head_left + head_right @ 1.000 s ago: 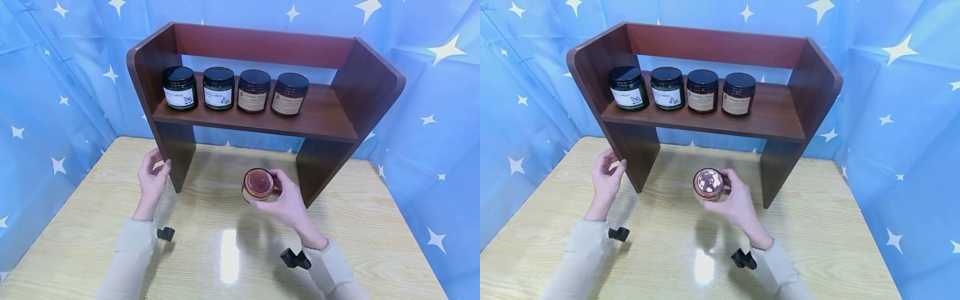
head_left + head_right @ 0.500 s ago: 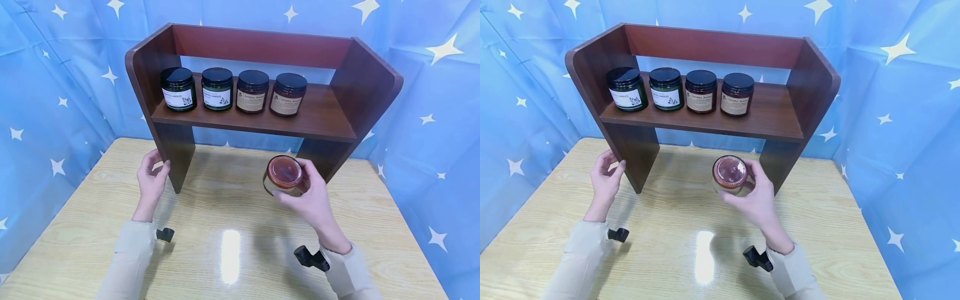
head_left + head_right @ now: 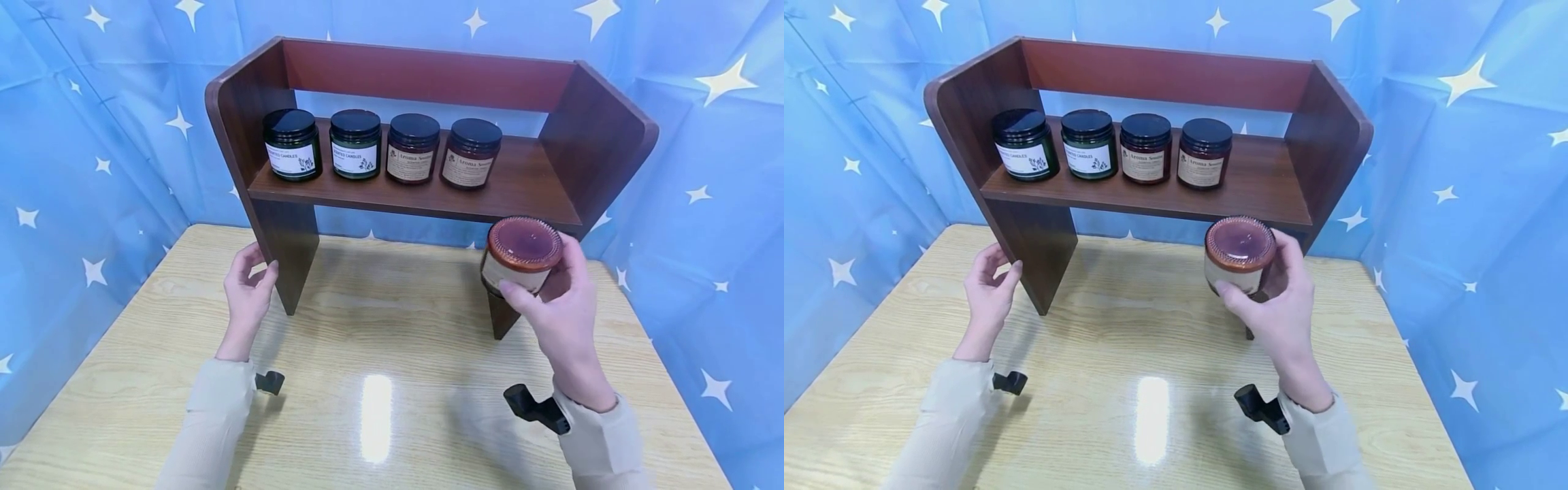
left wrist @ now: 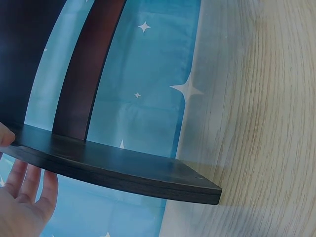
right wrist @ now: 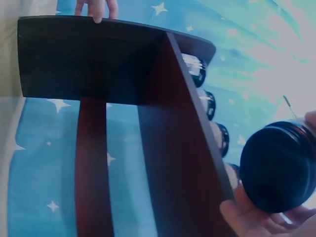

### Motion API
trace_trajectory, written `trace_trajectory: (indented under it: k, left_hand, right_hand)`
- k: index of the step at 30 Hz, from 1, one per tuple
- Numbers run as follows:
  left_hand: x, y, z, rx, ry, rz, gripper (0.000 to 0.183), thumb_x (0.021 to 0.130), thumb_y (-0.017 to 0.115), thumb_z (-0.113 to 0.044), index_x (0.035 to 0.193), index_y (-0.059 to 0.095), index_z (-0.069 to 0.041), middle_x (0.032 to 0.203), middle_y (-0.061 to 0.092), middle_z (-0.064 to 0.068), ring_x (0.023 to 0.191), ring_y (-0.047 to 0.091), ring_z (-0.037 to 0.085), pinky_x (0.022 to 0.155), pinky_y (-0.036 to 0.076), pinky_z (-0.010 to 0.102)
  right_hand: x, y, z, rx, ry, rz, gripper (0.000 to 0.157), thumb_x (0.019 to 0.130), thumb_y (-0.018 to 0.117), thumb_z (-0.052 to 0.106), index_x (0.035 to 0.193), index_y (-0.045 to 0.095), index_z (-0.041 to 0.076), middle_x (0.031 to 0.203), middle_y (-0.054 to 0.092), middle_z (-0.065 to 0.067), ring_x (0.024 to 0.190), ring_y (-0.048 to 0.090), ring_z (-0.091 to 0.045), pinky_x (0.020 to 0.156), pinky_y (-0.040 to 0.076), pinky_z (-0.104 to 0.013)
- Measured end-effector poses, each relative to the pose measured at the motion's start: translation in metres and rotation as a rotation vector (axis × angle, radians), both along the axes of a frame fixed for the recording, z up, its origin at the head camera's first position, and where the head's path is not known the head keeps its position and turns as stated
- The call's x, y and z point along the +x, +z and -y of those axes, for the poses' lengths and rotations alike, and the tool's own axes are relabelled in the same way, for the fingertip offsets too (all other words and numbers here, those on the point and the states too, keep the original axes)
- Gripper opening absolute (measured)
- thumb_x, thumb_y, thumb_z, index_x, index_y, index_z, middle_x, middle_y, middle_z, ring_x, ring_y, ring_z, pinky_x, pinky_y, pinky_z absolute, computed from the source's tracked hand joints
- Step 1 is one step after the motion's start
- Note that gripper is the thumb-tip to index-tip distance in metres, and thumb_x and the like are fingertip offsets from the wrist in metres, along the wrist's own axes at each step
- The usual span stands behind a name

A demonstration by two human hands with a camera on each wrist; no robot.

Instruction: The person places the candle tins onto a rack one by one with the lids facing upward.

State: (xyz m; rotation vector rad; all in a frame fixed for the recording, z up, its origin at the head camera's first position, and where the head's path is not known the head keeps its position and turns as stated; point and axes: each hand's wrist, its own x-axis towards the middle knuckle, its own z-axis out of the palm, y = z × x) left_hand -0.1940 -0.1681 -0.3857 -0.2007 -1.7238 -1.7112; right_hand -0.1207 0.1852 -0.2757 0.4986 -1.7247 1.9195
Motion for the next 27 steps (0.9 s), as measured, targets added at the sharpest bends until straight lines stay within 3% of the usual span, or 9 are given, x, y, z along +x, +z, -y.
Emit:
trace_trajectory:
  k: [4,10,17,27]
  left_hand:
    - [0.000,0.001,0.000,-0.005,0.001,0.004,0.032,0.080,0.055,0.016,0.112,0.049,0.020,0.095,0.060,-0.011,0.087,0.057,0.007,0.072,0.050,0.014]
    - [0.000,0.000,0.000,-0.011,0.002,0.004,0.032,0.080,0.055,0.016,0.112,0.050,0.020,0.095,0.061,-0.011,0.087,0.057,0.006,0.073,0.050,0.014]
    - [0.000,-0.001,0.001,-0.014,-0.001,0.003,0.032,0.081,0.055,0.016,0.112,0.050,0.019,0.095,0.061,-0.011,0.088,0.057,0.007,0.073,0.050,0.014]
    - [0.000,-0.002,0.001,-0.007,0.003,0.005,0.032,0.081,0.055,0.016,0.112,0.050,0.019,0.095,0.061,-0.011,0.087,0.057,0.006,0.073,0.050,0.014]
  right_hand:
    - [-0.002,0.013,-0.005,0.003,-0.044,-0.029,0.052,0.069,0.062,-0.015,0.118,0.057,-0.001,0.111,0.059,-0.015,0.098,0.052,-0.024,0.082,0.048,-0.022]
    - [-0.007,0.032,-0.011,0.023,-0.103,-0.019,0.047,0.071,0.067,-0.008,0.117,0.060,0.000,0.103,0.062,-0.014,0.084,0.056,-0.022,0.070,0.049,-0.021]
    - [-0.020,0.041,-0.012,-0.106,-0.105,-0.042,0.043,0.069,0.066,-0.011,0.110,0.057,0.002,0.103,0.060,-0.016,0.089,0.054,-0.023,0.066,0.049,-0.023]
    - [-0.031,0.057,-0.009,-0.141,-0.165,-0.031,0.046,0.063,0.071,-0.015,0.105,0.061,0.000,0.096,0.059,-0.015,0.078,0.056,-0.024,0.064,0.052,-0.024]
